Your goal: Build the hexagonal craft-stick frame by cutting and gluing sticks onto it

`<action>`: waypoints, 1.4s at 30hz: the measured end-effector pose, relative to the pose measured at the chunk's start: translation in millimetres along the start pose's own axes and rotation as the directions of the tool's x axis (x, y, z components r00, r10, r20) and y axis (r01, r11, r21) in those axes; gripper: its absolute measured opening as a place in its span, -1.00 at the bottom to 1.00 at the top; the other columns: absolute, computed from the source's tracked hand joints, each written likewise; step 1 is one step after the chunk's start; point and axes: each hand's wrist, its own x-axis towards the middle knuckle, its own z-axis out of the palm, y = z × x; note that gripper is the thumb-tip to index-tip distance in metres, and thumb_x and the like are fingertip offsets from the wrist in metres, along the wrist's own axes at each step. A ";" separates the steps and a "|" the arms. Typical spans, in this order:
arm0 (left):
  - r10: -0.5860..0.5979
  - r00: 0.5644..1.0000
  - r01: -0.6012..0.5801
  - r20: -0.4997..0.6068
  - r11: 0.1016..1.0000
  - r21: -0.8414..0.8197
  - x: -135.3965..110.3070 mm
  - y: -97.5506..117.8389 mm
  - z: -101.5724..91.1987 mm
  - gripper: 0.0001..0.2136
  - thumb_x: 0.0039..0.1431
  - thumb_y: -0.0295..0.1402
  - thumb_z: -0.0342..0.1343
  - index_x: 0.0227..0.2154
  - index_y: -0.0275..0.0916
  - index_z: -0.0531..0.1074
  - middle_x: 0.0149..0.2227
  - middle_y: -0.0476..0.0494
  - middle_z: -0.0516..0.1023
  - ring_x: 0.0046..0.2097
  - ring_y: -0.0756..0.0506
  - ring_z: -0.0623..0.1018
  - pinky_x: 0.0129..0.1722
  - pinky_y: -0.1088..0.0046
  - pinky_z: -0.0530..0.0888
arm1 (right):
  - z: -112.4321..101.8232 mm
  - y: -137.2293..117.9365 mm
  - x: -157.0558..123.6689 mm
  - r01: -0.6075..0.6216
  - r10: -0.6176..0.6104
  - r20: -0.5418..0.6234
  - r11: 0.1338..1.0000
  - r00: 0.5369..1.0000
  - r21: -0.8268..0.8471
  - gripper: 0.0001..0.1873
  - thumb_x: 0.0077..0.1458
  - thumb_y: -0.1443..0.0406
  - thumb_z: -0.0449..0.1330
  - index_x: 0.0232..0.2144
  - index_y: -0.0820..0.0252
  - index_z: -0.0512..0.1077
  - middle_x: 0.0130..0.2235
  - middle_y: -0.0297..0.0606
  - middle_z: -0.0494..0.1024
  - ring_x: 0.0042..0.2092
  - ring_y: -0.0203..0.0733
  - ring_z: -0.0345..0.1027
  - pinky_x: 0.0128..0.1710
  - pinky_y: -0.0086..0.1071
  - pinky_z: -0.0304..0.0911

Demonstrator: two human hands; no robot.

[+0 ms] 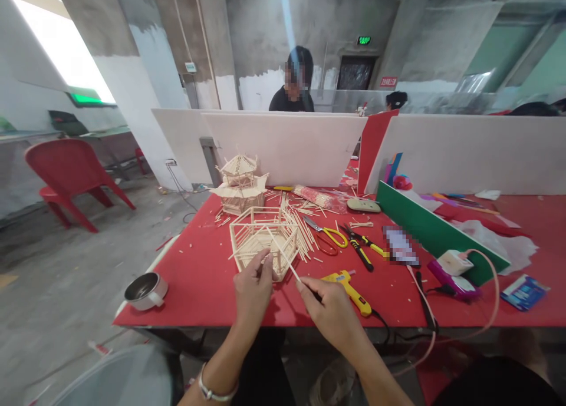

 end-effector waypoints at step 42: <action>0.366 0.761 -0.597 0.536 0.718 0.358 160.9 12.3 -31.6 -0.78 0.08 -0.31 0.09 -0.32 -0.20 0.62 -0.26 -0.11 0.68 -0.21 -0.12 0.62 -0.17 0.39 0.50 | 14.2 -6.3 11.5 -0.011 0.011 -0.084 1.000 0.996 0.000 -0.61 0.23 0.15 0.05 -0.11 0.20 0.59 -0.28 -0.13 0.67 -0.34 -0.13 0.55 -0.24 -0.40 0.37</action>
